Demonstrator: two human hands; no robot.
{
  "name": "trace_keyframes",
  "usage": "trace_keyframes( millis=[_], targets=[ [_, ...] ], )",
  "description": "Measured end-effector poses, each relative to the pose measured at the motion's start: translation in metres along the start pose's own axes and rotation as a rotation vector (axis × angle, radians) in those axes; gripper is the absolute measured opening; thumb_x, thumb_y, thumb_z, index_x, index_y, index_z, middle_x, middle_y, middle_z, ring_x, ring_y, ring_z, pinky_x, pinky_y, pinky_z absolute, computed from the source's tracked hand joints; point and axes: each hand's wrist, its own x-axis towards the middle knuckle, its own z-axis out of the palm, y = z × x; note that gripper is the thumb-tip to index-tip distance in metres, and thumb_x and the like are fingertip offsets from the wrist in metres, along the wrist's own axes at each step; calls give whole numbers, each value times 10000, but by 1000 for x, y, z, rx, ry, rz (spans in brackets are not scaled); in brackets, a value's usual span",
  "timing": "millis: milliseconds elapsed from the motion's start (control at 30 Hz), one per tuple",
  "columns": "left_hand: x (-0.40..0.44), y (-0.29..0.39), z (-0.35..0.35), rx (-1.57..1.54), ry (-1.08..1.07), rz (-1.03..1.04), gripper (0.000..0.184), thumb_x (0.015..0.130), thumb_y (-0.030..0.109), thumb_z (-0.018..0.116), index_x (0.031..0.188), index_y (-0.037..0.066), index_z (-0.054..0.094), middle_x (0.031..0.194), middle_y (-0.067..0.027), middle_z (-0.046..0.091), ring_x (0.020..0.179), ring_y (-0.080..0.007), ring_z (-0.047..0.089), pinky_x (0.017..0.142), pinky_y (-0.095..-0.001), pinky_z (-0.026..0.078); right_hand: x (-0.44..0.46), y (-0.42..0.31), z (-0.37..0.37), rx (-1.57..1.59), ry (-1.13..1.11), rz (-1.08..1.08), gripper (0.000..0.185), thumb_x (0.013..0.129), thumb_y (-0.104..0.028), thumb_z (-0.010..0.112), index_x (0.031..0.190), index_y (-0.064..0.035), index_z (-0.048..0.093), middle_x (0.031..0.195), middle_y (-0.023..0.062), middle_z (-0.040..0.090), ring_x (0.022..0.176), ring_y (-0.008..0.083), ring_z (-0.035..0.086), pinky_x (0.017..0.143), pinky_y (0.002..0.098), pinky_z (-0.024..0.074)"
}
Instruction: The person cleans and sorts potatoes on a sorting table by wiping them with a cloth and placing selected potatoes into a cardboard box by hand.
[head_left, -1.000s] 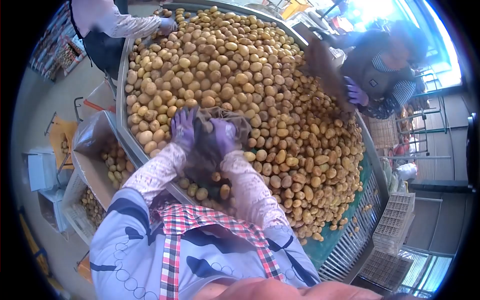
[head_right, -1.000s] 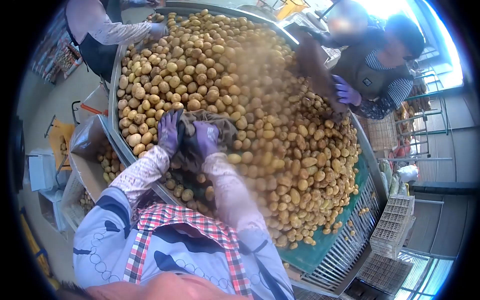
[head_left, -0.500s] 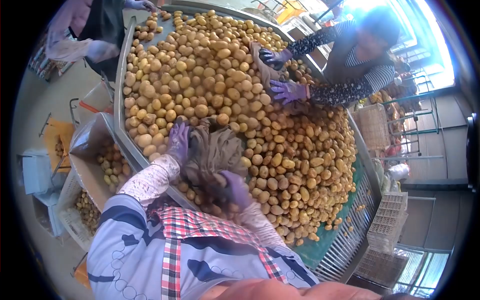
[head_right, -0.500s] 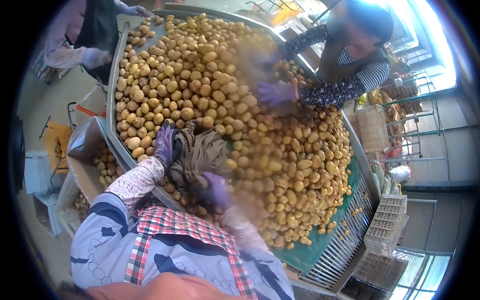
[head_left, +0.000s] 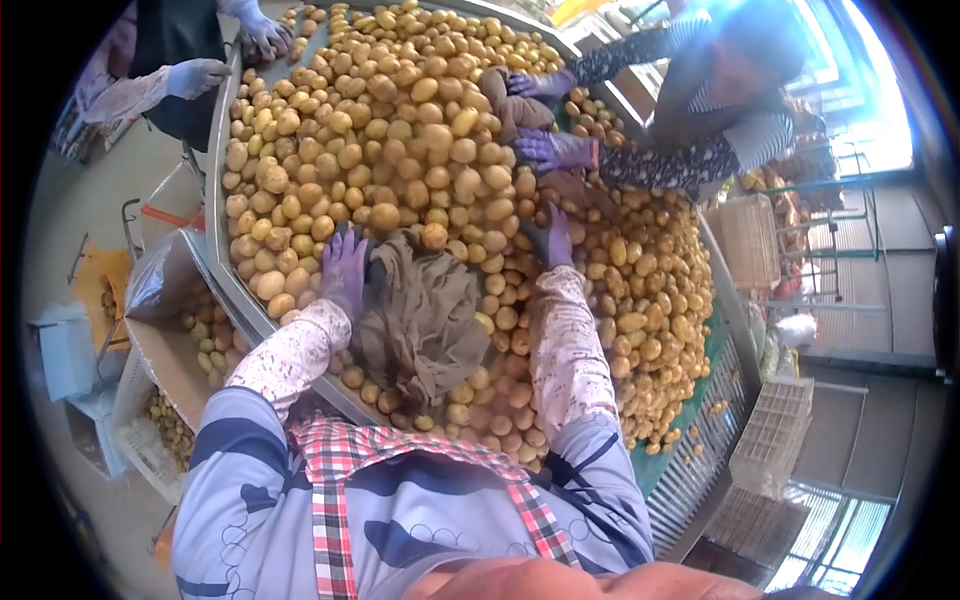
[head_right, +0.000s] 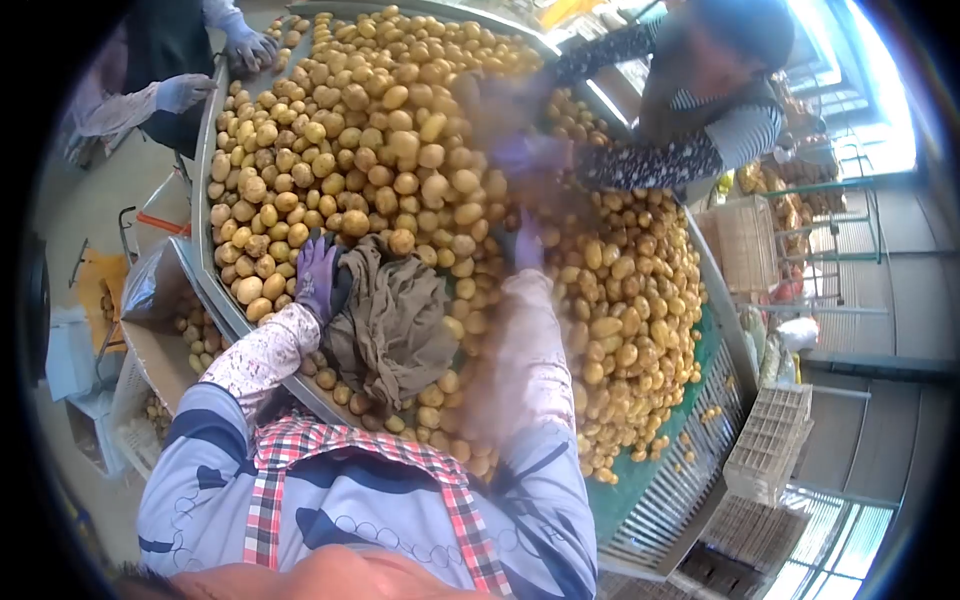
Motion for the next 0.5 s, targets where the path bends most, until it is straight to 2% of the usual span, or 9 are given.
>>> trace_keyframes(
  millis=[33,67,100,133,267,333,367,433,500],
  targets=[
    [5,-14,28,-102,148,55,548,872,357,518,1297,12,492,1438,-252,362,1359,-467,273,1134,-498,198,-9,-8,-6,35,13,0,679,754,-485,707,1287,-100,542,1229,207,555,1140,373,538,954,432,442],
    [8,-20,36,-44,196,97,542,883,377,493,1284,12,501,1433,-257,367,1347,-472,287,1128,-501,201,-15,-11,-12,64,33,-4,670,751,-492,709,1279,-110,552,1221,199,561,1130,365,550,950,429,446],
    [7,-11,24,-33,112,49,541,829,221,565,1327,35,463,1456,-233,336,1375,-434,267,1143,-479,192,-26,-20,-19,-10,-8,-29,657,758,-515,706,1266,-122,567,1216,179,578,1106,357,575,936,425,462],
    [6,-3,10,-21,27,3,630,776,65,637,1369,57,425,1480,-210,304,1404,-397,246,1158,-458,184,-34,-27,-30,13,-276,120,668,771,-530,698,1284,-126,560,1227,176,579,1107,338,586,929,415,473],
    [5,-3,8,-13,23,23,730,748,94,677,1408,63,367,1499,-204,273,1414,-397,221,1165,-453,167,-105,-71,-29,162,-42,144,606,763,-454,721,1265,-138,596,1202,184,607,1151,399,542,985,414,439],
    [6,-8,14,-30,57,30,735,742,91,678,1408,65,369,1503,-198,272,1417,-395,217,1167,-449,166,-139,-68,-3,21,-63,-159,571,774,-434,703,1255,-141,607,1271,188,566,1205,384,503,1000,457,415],
    [6,-11,19,-42,72,33,737,739,89,678,1408,65,369,1504,-195,272,1418,-394,215,1168,-447,166,-153,-80,7,-54,-121,-131,547,789,-413,687,1251,-131,604,1289,191,552,1236,370,476,1018,483,386],
    [6,-20,32,-45,223,112,501,866,256,533,1314,39,471,1446,-211,362,1377,-409,271,1134,-467,207,-188,-121,5,-136,-58,-108,467,838,-379,631,1217,-107,609,1296,184,548,1297,345,418,1058,559,296],
    [4,-19,29,-70,295,159,468,930,344,461,1273,31,518,1428,-219,397,1362,-420,292,1122,-475,223,-205,-123,22,-208,-33,-150,466,841,-384,621,1212,-102,602,1303,162,549,1318,339,402,1071,586,258]
  ],
)
